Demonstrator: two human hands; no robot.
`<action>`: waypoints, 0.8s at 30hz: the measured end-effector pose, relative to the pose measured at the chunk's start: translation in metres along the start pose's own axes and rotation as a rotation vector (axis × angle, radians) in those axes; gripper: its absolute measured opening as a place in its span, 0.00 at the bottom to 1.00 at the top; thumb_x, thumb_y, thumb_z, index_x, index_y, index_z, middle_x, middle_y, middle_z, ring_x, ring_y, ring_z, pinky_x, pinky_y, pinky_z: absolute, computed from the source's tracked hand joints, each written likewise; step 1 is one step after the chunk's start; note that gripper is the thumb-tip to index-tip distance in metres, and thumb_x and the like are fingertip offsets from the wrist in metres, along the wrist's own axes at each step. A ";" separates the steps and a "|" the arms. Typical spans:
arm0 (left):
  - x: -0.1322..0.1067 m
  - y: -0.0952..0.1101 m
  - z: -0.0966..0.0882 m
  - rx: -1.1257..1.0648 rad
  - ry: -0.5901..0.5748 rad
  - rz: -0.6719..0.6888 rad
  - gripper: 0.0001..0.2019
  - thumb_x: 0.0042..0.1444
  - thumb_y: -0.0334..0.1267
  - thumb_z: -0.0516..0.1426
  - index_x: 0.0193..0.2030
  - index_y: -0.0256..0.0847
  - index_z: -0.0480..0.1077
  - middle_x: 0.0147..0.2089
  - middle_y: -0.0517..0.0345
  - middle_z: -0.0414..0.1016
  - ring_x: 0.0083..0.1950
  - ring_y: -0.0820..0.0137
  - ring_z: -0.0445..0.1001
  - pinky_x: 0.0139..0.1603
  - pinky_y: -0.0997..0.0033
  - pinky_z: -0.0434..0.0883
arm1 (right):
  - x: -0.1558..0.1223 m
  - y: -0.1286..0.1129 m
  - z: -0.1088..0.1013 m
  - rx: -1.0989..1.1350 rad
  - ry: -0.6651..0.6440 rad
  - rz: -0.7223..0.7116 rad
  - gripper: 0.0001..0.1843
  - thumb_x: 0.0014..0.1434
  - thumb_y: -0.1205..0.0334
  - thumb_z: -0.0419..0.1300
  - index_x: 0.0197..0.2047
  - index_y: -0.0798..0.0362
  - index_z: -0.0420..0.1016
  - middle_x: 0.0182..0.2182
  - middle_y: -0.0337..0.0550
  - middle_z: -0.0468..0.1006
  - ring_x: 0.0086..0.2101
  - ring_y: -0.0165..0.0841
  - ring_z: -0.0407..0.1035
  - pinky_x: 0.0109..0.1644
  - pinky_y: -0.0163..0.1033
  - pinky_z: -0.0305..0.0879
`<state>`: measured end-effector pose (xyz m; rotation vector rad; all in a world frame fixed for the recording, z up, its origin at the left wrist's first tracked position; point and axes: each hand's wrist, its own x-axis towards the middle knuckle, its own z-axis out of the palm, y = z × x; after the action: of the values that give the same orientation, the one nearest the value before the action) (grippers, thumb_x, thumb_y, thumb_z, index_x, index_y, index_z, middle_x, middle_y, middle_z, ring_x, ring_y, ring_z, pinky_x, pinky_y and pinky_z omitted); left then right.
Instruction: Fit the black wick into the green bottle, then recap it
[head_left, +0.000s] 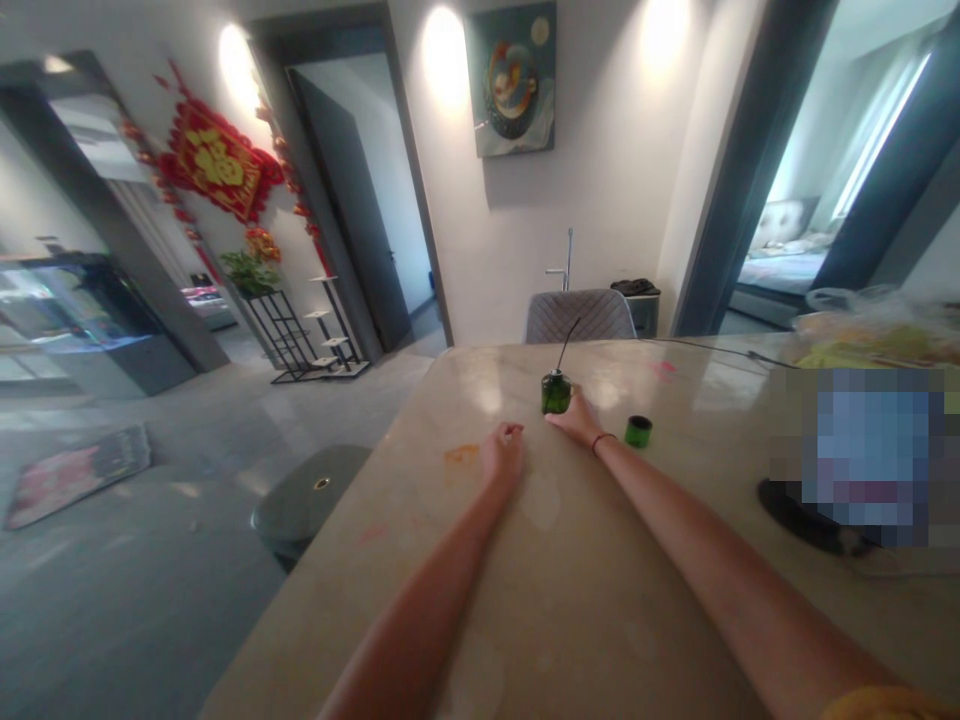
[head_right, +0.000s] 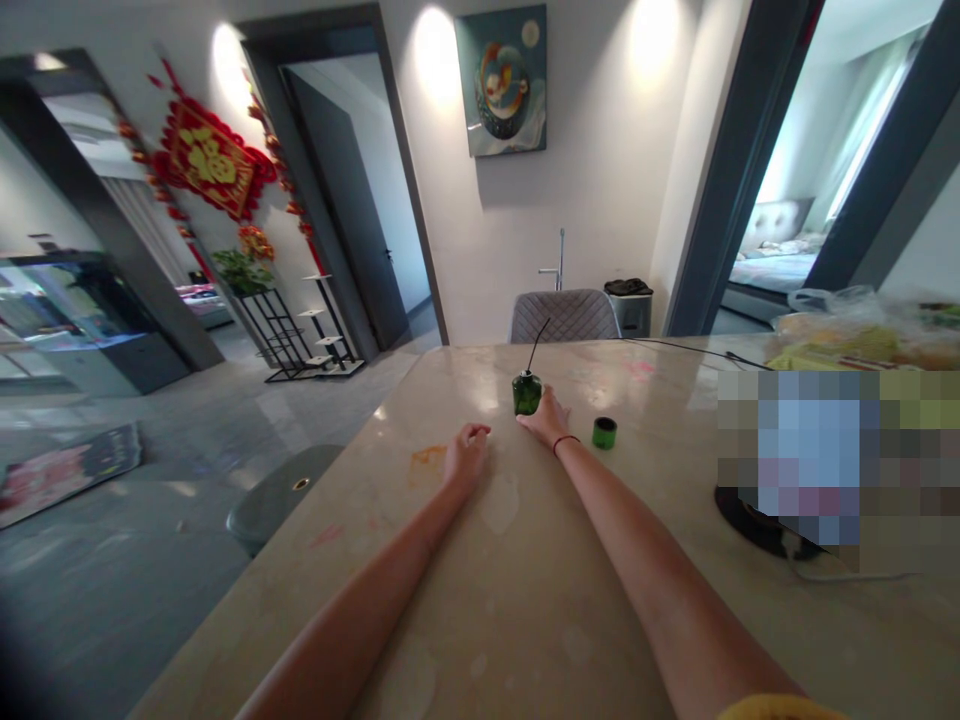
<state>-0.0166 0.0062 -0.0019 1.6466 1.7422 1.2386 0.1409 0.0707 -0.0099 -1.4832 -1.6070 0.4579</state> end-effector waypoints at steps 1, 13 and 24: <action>0.000 0.000 0.000 0.002 -0.002 -0.004 0.11 0.53 0.34 0.49 0.35 0.40 0.73 0.40 0.54 0.76 0.42 0.66 0.73 0.44 0.66 0.66 | 0.001 0.001 0.001 -0.017 0.026 0.017 0.36 0.40 0.62 0.65 0.52 0.55 0.57 0.43 0.52 0.72 0.47 0.43 0.67 0.51 0.48 0.59; 0.003 -0.006 0.003 -0.014 -0.008 -0.003 0.11 0.53 0.35 0.49 0.36 0.40 0.72 0.40 0.53 0.76 0.42 0.66 0.71 0.45 0.65 0.64 | 0.012 -0.001 0.012 0.001 0.157 0.158 0.32 0.40 0.49 0.64 0.46 0.54 0.63 0.41 0.51 0.74 0.45 0.41 0.68 0.51 0.48 0.59; 0.010 -0.001 0.004 -0.162 0.017 -0.066 0.11 0.53 0.33 0.49 0.38 0.38 0.71 0.42 0.50 0.75 0.44 0.66 0.71 0.47 0.66 0.64 | 0.023 0.007 -0.011 0.186 0.154 0.112 0.32 0.33 0.52 0.68 0.42 0.56 0.68 0.39 0.51 0.76 0.40 0.39 0.71 0.43 0.44 0.66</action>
<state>-0.0163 0.0171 -0.0022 1.4788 1.6459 1.3287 0.1563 0.0905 -0.0014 -1.4353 -1.3294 0.5281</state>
